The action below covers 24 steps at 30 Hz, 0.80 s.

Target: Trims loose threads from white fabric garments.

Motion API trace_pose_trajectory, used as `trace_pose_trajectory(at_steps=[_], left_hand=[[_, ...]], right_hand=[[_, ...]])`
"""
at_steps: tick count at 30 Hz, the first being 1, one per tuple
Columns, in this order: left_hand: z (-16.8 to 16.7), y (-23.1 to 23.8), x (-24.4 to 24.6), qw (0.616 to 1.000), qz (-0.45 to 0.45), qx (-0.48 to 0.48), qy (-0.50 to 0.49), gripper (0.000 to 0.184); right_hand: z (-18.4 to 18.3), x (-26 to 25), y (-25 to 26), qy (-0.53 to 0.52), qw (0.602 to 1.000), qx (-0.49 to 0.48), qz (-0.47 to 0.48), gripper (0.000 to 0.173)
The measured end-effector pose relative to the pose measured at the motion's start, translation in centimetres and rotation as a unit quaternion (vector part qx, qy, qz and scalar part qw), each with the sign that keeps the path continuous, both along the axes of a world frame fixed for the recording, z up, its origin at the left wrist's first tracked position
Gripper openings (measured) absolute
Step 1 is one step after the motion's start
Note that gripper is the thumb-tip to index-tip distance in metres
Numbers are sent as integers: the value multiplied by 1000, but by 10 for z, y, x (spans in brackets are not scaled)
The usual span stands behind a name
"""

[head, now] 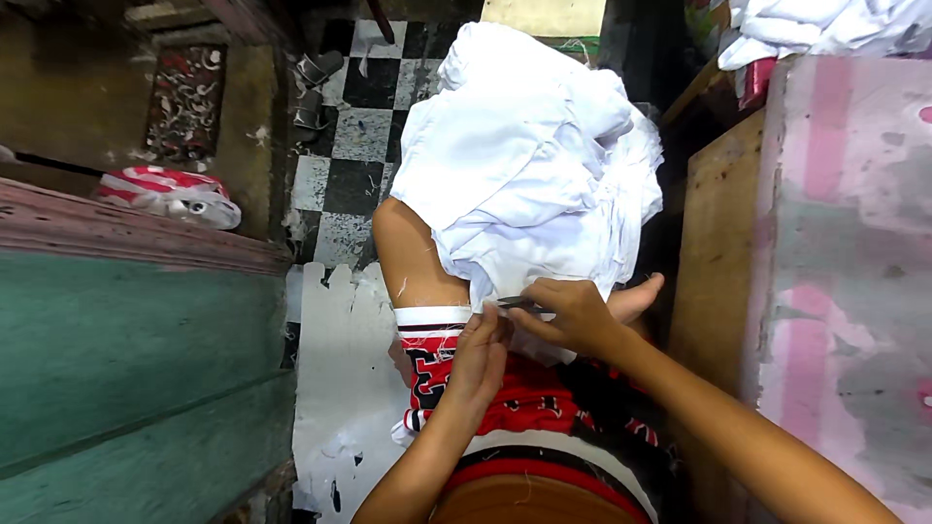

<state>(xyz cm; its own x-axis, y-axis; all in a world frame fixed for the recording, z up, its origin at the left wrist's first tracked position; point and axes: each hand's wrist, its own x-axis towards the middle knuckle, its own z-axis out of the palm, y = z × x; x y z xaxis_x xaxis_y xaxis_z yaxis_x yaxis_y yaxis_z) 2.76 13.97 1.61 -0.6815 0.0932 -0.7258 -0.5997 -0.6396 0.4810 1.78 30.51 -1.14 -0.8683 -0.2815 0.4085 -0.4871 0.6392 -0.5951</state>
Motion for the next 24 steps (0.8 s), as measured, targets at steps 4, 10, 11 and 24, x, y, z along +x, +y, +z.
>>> trace_pose_trajectory(at_steps=[4,10,11,24], left_hand=[[1,1,0,1000,5,0,-9,14],[3,1,-1,1000,1,5,-21,14],[4,1,-1,1000,0,9,-22,14],[5,0,1,1000,4,23,-18,17]], right_hand=[[-1,1,-1,5,1000,0,-4,37],[-1,1,0,19,1000,6,-9,36],[-1,0,2,26,1000,8,-6,37],[-6,3,-1,66,997,25,-15,32]])
